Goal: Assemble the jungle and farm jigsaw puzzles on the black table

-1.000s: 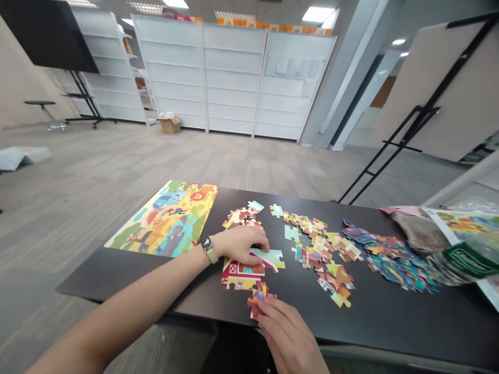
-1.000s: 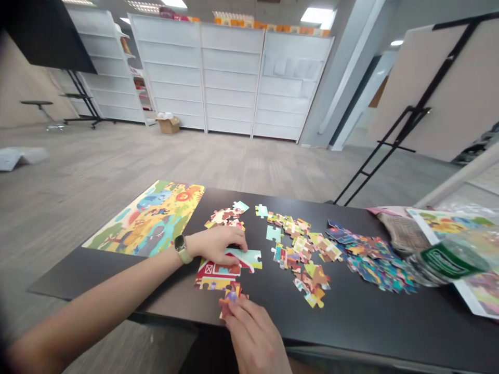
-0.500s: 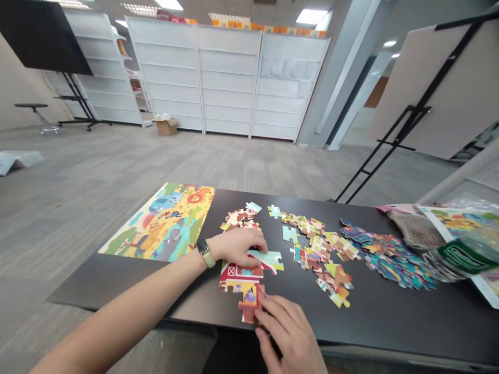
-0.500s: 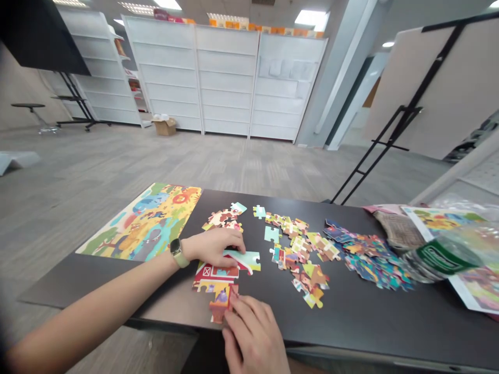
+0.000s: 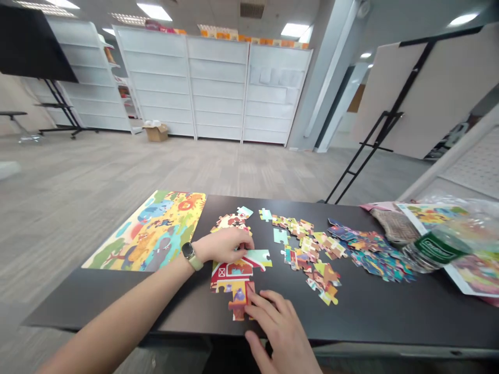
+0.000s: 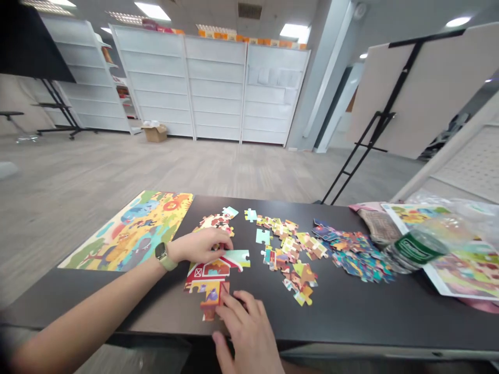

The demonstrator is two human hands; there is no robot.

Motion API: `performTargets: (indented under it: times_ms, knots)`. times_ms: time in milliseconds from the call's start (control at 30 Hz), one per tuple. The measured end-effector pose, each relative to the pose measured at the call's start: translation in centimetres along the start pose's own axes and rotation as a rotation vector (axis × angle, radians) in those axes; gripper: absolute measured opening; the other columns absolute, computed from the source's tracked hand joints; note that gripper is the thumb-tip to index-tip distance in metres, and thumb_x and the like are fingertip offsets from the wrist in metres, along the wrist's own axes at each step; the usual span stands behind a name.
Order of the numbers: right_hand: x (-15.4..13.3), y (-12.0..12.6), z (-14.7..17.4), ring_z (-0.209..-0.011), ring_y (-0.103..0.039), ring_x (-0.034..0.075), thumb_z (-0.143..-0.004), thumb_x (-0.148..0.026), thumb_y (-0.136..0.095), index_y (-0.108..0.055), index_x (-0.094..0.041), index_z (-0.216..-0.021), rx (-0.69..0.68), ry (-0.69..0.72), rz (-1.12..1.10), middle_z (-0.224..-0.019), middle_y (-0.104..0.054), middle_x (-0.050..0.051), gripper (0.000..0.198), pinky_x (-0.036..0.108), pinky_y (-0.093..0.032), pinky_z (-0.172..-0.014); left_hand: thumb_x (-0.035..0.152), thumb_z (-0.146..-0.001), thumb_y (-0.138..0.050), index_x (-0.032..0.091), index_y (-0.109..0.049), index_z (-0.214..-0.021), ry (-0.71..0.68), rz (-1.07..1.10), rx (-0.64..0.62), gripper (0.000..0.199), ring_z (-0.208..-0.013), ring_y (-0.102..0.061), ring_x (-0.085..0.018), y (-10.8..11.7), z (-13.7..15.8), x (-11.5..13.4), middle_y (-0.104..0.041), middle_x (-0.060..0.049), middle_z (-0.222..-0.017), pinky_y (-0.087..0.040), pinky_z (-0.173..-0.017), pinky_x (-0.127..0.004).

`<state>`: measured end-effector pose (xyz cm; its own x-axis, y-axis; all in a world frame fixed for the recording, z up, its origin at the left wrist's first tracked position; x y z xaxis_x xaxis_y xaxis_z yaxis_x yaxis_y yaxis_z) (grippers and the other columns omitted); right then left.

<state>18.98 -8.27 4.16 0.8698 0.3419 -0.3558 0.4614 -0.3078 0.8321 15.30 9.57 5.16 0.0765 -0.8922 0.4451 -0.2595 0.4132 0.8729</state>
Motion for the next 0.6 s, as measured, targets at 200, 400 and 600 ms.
performTargets:
  times_ms: [200, 400, 600]
  knots:
    - [5.6, 4.5, 1.7, -0.116, -0.061, 0.022, -0.095, -0.018, -0.05, -0.064, -0.026, -0.111, 0.227, -0.125, -0.094, -0.124, -0.068, 0.007, 0.023, 0.037, -0.053, -0.098, 0.022, -0.088, -0.051, 0.019, -0.066, -0.085, 0.345, -0.112, 0.308, 0.015, -0.065, -0.06, -0.015, 5.4, 1.9, -5.4, -0.067, 0.0, -0.07, -0.042, -0.062, -0.025]
    - [12.9, 7.3, 4.5, -0.108, -0.064, 0.026, -0.097, -0.027, -0.052, -0.066, -0.025, -0.103, 0.45, -0.331, -0.01, -0.107, -0.07, 0.008, 0.015, 0.046, -0.052, -0.096, 0.027, -0.084, -0.058, 0.017, -0.068, -0.105, 0.421, -0.162, 0.197, 0.026, -0.092, -0.065, -0.023, 5.4, 3.3, -8.8, -0.071, -0.007, -0.098, -0.049, -0.08, -0.031]
    - [12.8, 6.9, 4.6, -0.106, -0.064, 0.026, -0.096, -0.03, -0.053, -0.066, -0.026, -0.098, 0.471, -0.355, 0.003, -0.103, -0.071, 0.008, 0.015, 0.046, -0.051, -0.097, 0.037, -0.088, -0.059, 0.018, -0.061, -0.126, 0.414, -0.169, 0.163, 0.042, -0.117, -0.058, -0.028, 2.8, 2.4, -8.9, -0.064, -0.011, -0.127, -0.044, -0.099, -0.037]
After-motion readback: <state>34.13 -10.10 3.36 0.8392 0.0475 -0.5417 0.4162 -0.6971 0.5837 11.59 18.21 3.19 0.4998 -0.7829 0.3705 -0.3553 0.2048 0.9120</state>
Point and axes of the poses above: each hand's wrist, its own z-axis away from the middle knuckle, its own y-axis out of the back of the hand, x = y × z, the point moved 8 cm from there along -z, towards the middle knuckle
